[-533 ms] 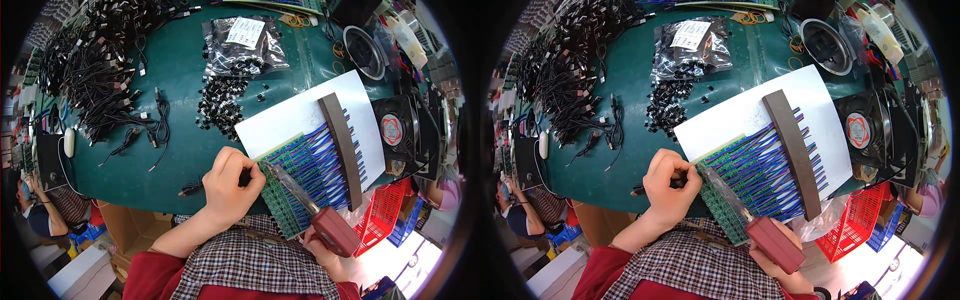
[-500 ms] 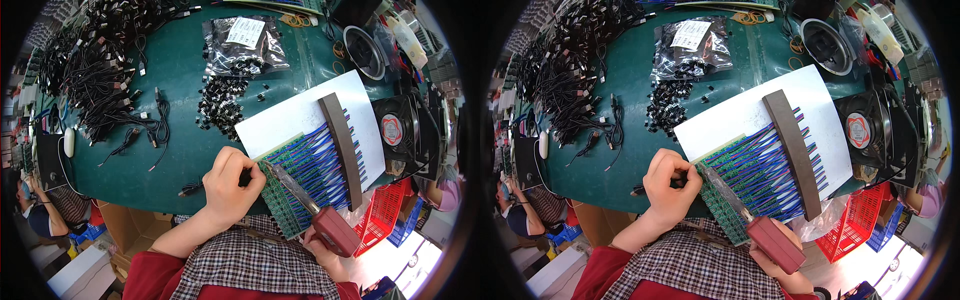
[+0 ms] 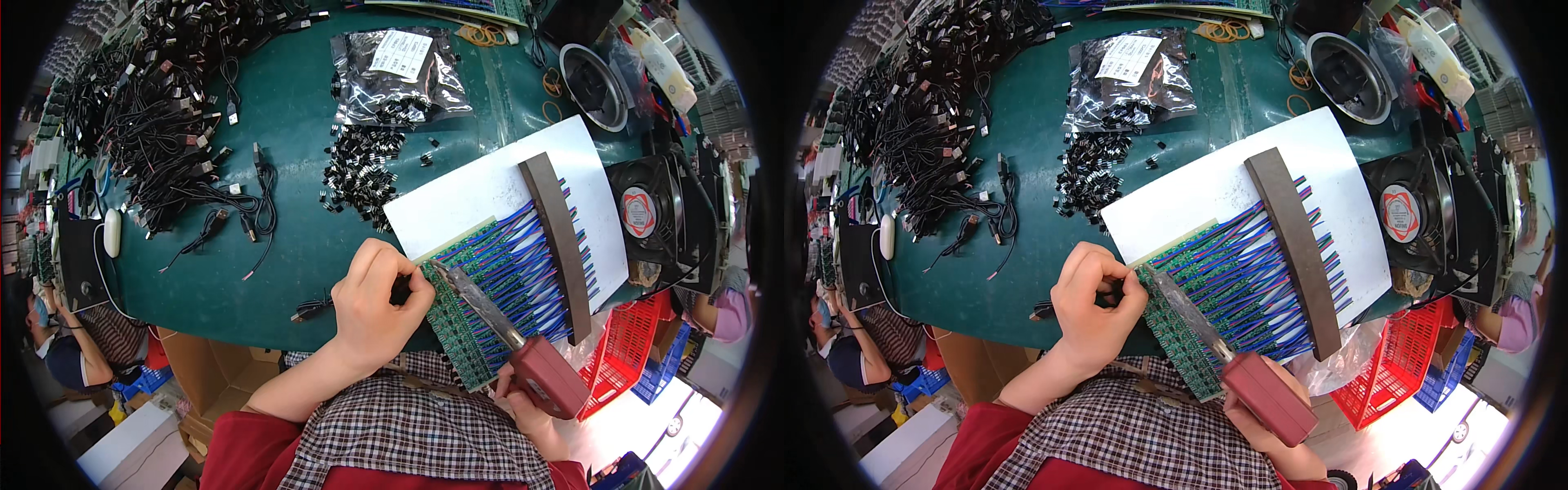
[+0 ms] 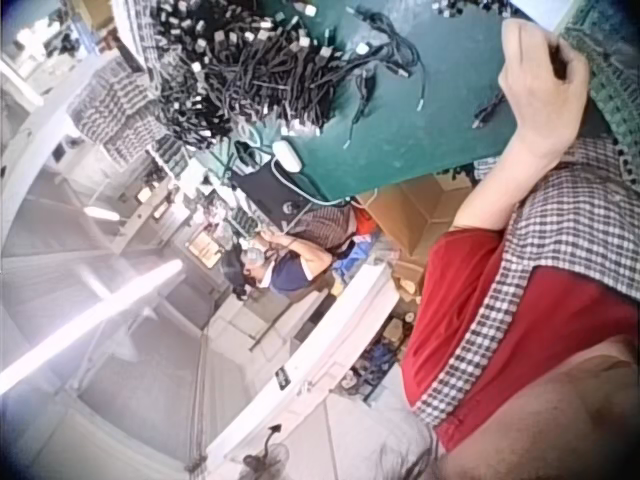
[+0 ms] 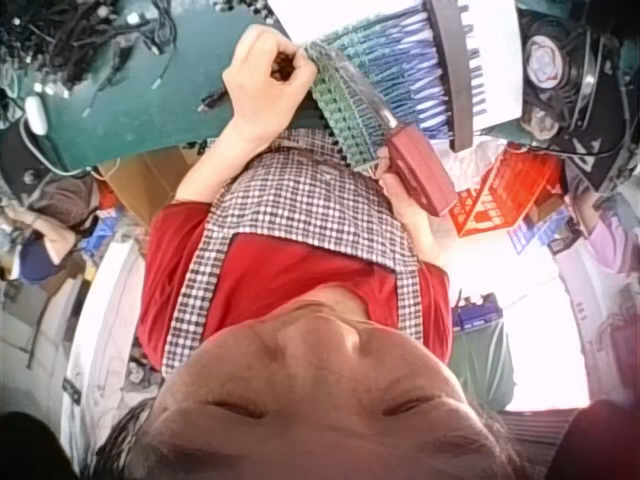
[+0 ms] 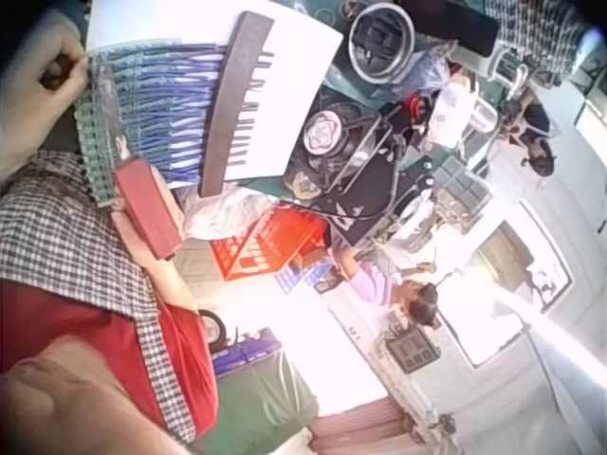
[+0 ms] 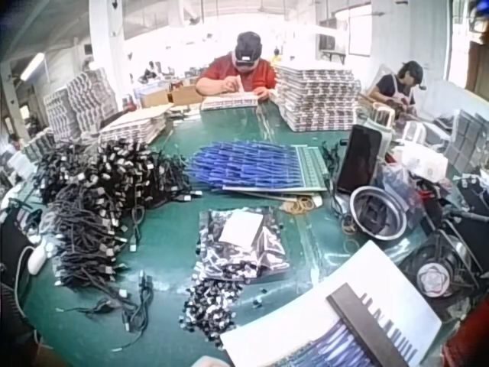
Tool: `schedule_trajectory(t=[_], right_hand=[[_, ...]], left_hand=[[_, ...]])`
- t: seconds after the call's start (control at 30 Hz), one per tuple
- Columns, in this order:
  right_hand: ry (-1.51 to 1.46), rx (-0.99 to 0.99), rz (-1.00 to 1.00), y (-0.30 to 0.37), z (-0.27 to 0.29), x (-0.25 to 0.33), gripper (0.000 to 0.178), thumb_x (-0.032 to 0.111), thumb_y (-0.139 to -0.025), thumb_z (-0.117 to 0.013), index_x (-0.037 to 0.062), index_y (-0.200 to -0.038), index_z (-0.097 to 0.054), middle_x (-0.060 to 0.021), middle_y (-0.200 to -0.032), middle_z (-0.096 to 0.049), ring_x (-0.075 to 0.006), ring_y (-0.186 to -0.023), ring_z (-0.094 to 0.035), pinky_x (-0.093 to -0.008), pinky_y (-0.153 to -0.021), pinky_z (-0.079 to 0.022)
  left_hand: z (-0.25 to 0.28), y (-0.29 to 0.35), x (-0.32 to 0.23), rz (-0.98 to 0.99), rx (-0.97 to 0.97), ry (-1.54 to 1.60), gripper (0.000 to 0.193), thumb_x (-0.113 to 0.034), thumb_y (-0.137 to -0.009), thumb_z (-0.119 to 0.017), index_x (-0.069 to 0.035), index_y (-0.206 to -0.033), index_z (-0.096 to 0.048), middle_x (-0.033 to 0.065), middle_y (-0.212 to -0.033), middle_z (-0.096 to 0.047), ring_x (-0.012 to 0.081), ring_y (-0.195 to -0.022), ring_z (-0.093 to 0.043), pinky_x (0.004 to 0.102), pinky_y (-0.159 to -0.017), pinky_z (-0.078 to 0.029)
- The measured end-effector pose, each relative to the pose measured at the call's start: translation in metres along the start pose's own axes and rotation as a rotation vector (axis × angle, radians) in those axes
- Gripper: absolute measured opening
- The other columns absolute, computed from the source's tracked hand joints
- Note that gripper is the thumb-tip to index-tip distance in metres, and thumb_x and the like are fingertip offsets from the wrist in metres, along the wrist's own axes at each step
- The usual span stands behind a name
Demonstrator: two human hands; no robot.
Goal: The person solders electronic components onto circuit boards using a soldering iron, then solders wire cables onto the boards before lifting the assembled unit.
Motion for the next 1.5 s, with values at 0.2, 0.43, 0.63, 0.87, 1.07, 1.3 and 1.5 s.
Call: schedule_trajectory(t=[0.2,0.43,0.63,0.87,1.07,1.3,1.5], right_hand=[[-0.511,-0.048,-0.16,0.004,0.001,-0.01,0.044,0.012,-0.068,-0.077,-0.0016,-0.108,-0.063,-0.0135,-0.092,-0.066,-0.0257,-0.077,-0.067,-0.0312,-0.07,-0.053],[0.002,0.003,0.082,0.004,0.003,-0.01,0.058,0.021,-0.067,-0.08,-0.0031,-0.115,-0.058,-0.0157,-0.106,-0.064,-0.0266,-0.083,-0.068,-0.0329,-0.072,-0.054],[-0.064,-0.05,0.06,-0.002,0.004,0.002,0.055,0.017,-0.066,-0.08,-0.0059,-0.111,-0.058,-0.0147,-0.096,-0.065,-0.0268,-0.081,-0.067,-0.0312,-0.071,-0.054],[-0.598,-0.039,-0.044,-0.01,0.003,0.012,0.048,0.015,-0.078,-0.07,-0.0061,-0.116,-0.05,-0.0124,-0.098,-0.059,-0.0158,-0.067,-0.058,-0.0261,-0.06,-0.048],[-0.596,-0.039,-0.072,-0.008,-0.001,0.015,0.05,0.029,-0.086,-0.066,-0.0043,-0.117,-0.047,-0.0111,-0.106,-0.054,-0.0151,-0.069,-0.054,-0.0296,-0.061,-0.049],[-0.606,-0.056,-0.096,-0.004,0.002,0.006,0.054,0.005,-0.071,-0.075,-0.0066,-0.117,-0.05,-0.0136,-0.092,-0.064,-0.0152,-0.072,-0.062,-0.0244,-0.063,-0.05],[-0.73,-0.075,-0.152,-0.002,0.002,0.008,0.051,0.008,-0.069,-0.075,-0.0082,-0.113,-0.053,-0.0115,-0.088,-0.065,-0.0145,-0.071,-0.062,-0.0249,-0.063,-0.05]], left_hand=[[-0.001,0.001,0.0,0.019,0.027,0.009,0.015,0.008,-0.067,-0.064,-0.001,-0.074,-0.053,0.0049,-0.075,-0.05,0.0086,-0.054,-0.047,0.0208,-0.047,-0.039],[-0.001,0.001,0.001,0.036,0.038,0.017,0.015,0.008,-0.067,-0.064,-0.001,-0.074,-0.054,0.0047,-0.075,-0.05,0.0084,-0.053,-0.046,0.021,-0.047,-0.037],[-0.001,0.001,0.002,0.052,0.041,0.016,0.015,0.007,-0.067,-0.064,-0.001,-0.073,-0.053,0.0045,-0.074,-0.05,0.0087,-0.054,-0.045,0.0213,-0.047,-0.037],[-0.001,0.001,0.0,0.043,0.035,0.003,0.014,0.007,-0.067,-0.063,-0.001,-0.073,-0.052,0.0044,-0.073,-0.05,0.0094,-0.055,-0.047,0.0212,-0.047,-0.037],[0.0,-0.001,-0.002,0.069,0.047,0.01,0.014,0.008,-0.067,-0.063,-0.001,-0.073,-0.052,0.0045,-0.072,-0.049,0.0096,-0.056,-0.048,0.0213,-0.048,-0.038],[0.005,-0.001,-0.003,0.124,0.124,0.01,0.011,0.002,-0.075,-0.066,-0.003,-0.078,-0.057,0.0057,-0.077,-0.055,0.0153,-0.06,-0.058,0.0255,-0.052,-0.047],[0.011,-0.003,-0.004,0.067,0.184,0.078,0.01,0.002,-0.077,-0.067,-0.003,-0.083,-0.062,0.0058,-0.081,-0.056,0.0154,-0.063,-0.058,0.0257,-0.054,-0.048]])
Point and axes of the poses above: each hand's wrist, its own y-axis away from the middle knuckle, its own z-axis out of the back of the hand, x = y × z, the point moved 7 cm from there along -y, towards the middle knuckle
